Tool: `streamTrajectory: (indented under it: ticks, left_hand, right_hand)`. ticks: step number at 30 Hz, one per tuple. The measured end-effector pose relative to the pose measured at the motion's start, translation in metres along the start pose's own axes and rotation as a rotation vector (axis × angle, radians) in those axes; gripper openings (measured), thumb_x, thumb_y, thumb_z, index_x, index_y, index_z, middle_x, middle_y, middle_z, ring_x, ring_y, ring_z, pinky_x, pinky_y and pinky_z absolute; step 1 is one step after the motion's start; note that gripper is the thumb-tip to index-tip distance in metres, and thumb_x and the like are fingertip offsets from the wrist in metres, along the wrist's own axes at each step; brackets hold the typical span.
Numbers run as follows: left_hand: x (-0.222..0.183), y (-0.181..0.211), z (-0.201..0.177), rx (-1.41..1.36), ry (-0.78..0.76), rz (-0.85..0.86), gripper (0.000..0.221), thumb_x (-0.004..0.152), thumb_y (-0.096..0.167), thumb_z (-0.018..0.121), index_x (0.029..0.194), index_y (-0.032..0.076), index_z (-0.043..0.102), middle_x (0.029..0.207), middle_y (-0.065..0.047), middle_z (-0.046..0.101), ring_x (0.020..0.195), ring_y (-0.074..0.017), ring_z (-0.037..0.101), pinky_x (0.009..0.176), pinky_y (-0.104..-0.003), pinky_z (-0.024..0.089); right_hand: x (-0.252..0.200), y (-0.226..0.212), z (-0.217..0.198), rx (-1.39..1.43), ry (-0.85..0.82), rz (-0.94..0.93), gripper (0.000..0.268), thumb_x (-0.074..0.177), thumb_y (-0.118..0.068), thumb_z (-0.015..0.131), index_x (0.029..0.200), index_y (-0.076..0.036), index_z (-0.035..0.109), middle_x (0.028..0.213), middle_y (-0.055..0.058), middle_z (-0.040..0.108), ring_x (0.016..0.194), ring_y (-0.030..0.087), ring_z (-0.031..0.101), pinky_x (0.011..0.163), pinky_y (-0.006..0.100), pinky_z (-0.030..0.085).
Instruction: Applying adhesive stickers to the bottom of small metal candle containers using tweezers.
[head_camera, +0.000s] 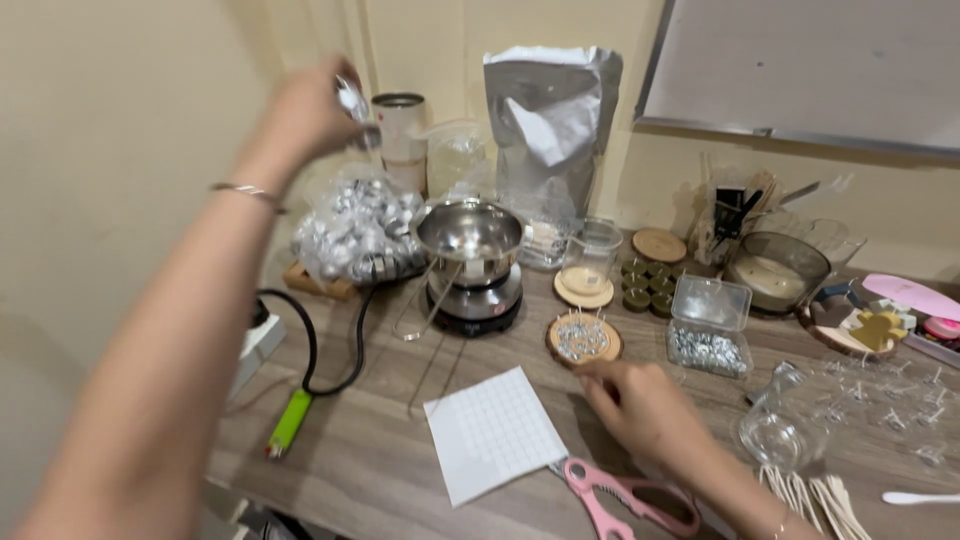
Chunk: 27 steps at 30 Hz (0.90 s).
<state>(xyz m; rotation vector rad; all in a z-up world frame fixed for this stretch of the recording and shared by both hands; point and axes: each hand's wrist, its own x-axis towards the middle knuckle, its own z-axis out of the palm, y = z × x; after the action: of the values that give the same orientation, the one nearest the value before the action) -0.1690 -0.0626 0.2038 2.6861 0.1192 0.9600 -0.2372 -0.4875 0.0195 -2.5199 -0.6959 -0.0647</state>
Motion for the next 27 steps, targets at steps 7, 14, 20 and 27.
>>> streamTrajectory:
  ticks: [7, 14, 20, 27]
  left_hand:
    - [-0.159, 0.147, -0.079, -0.29, 0.023, 0.12, 0.048, 0.079, 0.011, 0.085, 0.12, 0.011, 0.06, 0.094, -0.006, 0.074, 0.086, -0.0126, 0.074, 0.07, -0.029, 0.058]
    - [-0.228, 0.197, 0.031, -0.617, -0.478, 0.051, 0.049, 0.072, 0.009, 0.079, 0.117, 0.016, 0.06, 0.083, -0.009, 0.076, 0.073, -0.0186, 0.075, 0.066, -0.033, 0.058]
    - [-0.245, 0.174, 0.146, -0.61, -0.393, 0.196, 0.049, 0.073, 0.004, 0.079, 0.118, 0.011, 0.061, 0.093, -0.017, 0.076, 0.084, -0.0307, 0.077, 0.073, -0.04, 0.06]
    - [-0.24, 0.186, 0.135, -0.642, -0.473, 0.17, 0.051, 0.077, 0.014, 0.083, 0.123, 0.014, 0.06, 0.097, -0.015, 0.077, 0.09, -0.0281, 0.075, 0.077, -0.038, 0.058]
  right_hand:
    - [-0.034, -0.016, 0.024, -0.145, -0.01, -0.387, 0.036, 0.08, -0.018, 0.072, 0.113, -0.007, 0.076, 0.102, 0.019, 0.071, 0.1, 0.037, 0.063, 0.085, 0.047, 0.055]
    - [-0.075, -0.046, 0.051, -0.098, 0.036, -0.475, 0.046, 0.091, -0.03, 0.07, 0.126, -0.001, 0.065, 0.124, 0.022, 0.06, 0.117, 0.042, 0.052, 0.096, 0.052, 0.046]
    - [-0.088, -0.023, 0.028, -0.023, 0.119, -0.377, 0.036, 0.089, -0.018, 0.068, 0.119, 0.002, 0.066, 0.115, 0.018, 0.064, 0.11, 0.037, 0.057, 0.096, 0.047, 0.048]
    - [-0.077, 0.016, 0.029, -0.112, 0.184, -0.194, 0.025, 0.084, -0.014, 0.07, 0.104, 0.0, 0.069, 0.105, 0.017, 0.063, 0.103, 0.036, 0.057, 0.09, 0.047, 0.05]
